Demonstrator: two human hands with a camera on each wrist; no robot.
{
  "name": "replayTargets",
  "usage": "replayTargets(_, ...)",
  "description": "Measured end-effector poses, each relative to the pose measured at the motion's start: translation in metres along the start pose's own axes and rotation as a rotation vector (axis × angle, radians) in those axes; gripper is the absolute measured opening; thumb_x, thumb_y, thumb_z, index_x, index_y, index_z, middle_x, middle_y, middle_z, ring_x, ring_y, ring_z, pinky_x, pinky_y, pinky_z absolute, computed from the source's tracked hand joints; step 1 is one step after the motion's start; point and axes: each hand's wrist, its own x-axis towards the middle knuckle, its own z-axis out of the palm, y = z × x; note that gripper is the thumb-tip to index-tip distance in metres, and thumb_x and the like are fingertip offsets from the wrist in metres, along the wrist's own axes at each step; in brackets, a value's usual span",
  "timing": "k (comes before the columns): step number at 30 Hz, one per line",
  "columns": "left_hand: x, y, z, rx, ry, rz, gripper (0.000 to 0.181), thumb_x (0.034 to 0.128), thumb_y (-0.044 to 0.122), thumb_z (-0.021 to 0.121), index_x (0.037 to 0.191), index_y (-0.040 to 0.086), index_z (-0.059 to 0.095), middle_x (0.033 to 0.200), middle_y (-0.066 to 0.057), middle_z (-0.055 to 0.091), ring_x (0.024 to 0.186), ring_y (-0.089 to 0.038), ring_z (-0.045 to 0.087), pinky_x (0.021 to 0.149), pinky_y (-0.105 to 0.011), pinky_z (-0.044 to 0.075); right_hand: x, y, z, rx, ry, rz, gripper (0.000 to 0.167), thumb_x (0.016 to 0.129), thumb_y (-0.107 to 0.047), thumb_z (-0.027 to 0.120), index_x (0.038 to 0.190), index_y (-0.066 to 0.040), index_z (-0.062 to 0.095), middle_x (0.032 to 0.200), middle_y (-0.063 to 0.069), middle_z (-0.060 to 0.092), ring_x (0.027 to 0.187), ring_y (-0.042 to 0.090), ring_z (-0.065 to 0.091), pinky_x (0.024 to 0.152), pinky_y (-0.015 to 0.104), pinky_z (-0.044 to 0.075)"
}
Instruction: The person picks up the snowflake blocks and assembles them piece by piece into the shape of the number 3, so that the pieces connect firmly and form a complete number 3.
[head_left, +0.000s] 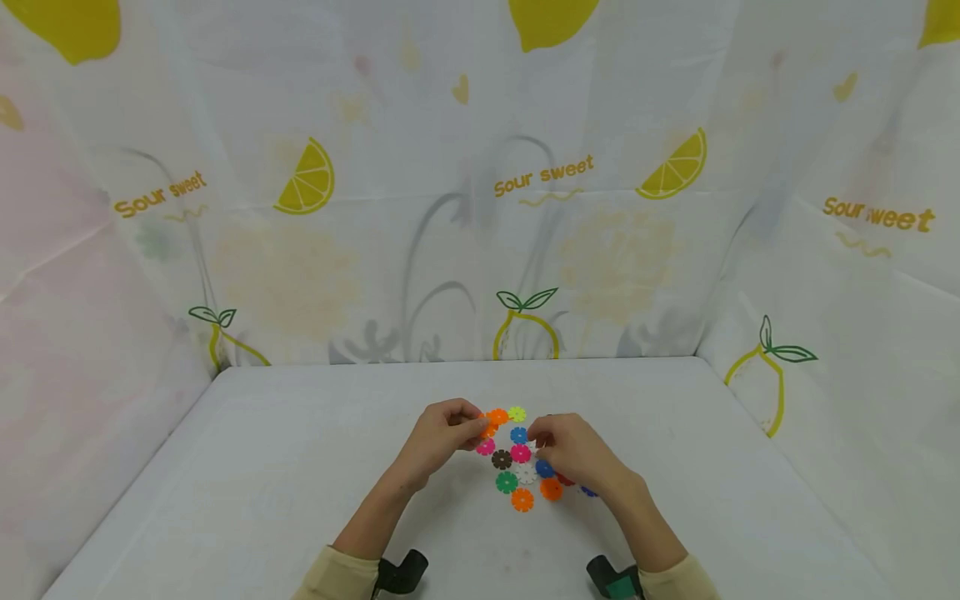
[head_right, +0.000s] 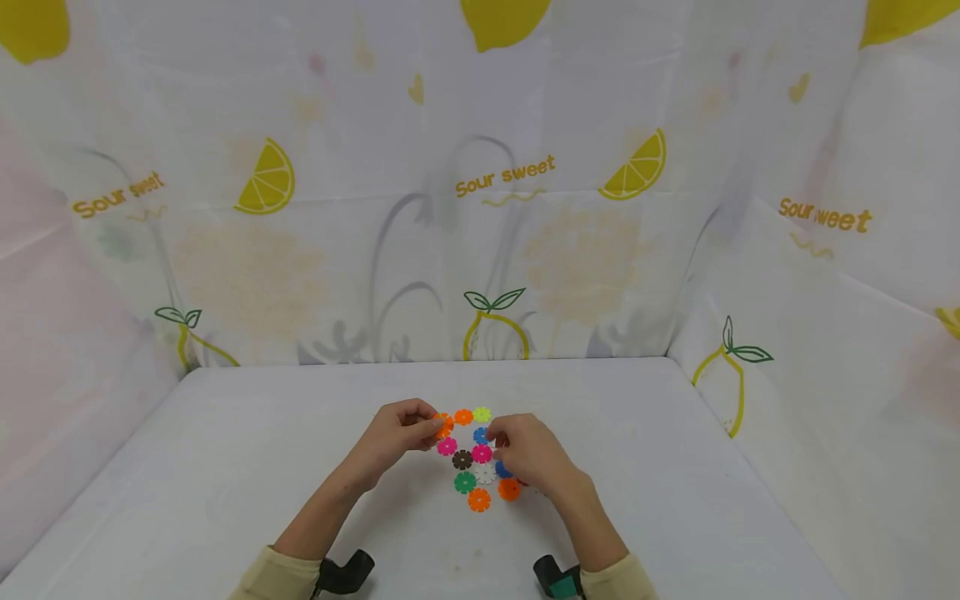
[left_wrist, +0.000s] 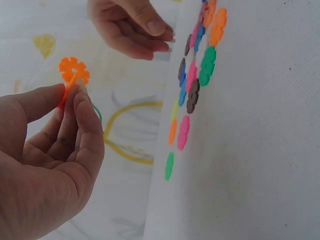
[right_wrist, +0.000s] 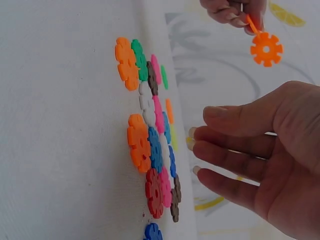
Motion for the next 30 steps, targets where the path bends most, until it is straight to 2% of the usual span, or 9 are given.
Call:
replayTargets(8,0.000,-0.001,0.000,-0.003,0.007,-0.002,0.025,0.0942,0.026,0.068,0.101,0.003,0.067,0.089,-0.010,0.072,0.090,-0.036,0.070,0.080,-0.030,0.060,-0.001,0.003,0.006,-0.067,-0.054,0.082,0.016,0.083,0.001,0.073,0.096,-0.008,0.072,0.085,0.002,0.063,0.079,0.017,0.053,0.070,0.032,0.051)
replayTargets(15,-0.001,0.001,0.002,0.003,0.029,0.005,0.021,0.0947,0.020,0.067,0.101,0.000,0.066,0.089,-0.012,0.073,0.078,-0.020,0.068,0.079,-0.031,0.060,0.001,0.010,0.015,-0.145,-0.072,0.073,0.021,0.076,0.003,0.076,0.093,-0.008,0.071,0.082,0.002,0.058,0.077,0.016,0.050,0.069,0.032,0.049)
replayTargets(20,0.001,-0.003,0.002,0.008,0.034,0.011,0.022,0.0946,0.021,0.067,0.101,0.000,0.067,0.090,-0.013,0.073,0.078,-0.020,0.068,0.079,-0.031,0.060,0.002,0.013,0.016,-0.108,-0.059,0.060,0.020,0.075,0.005,0.076,0.090,-0.007,0.069,0.082,0.003,0.057,0.076,0.017,0.049,0.068,0.031,0.048)
replayTargets(27,-0.001,-0.004,0.001,-0.004,0.008,0.001,0.024,0.0943,0.023,0.068,0.103,0.001,0.067,0.090,-0.009,0.073,0.084,-0.024,0.070,0.080,-0.031,0.060,-0.002,0.012,0.015,-0.017,-0.061,0.121,0.020,0.075,0.005,0.076,0.089,-0.008,0.067,0.081,0.005,0.055,0.077,0.018,0.048,0.062,0.028,0.046)
replayTargets(30,-0.001,-0.002,0.001,-0.006,0.006,-0.005,0.024,0.0940,0.023,0.068,0.104,0.001,0.068,0.092,-0.009,0.074,0.085,-0.025,0.071,0.080,-0.030,0.060,-0.002,0.012,0.013,0.002,-0.055,0.119,0.021,0.074,0.006,0.076,0.088,-0.006,0.068,0.079,0.005,0.054,0.075,0.019,0.048,0.059,0.028,0.044)
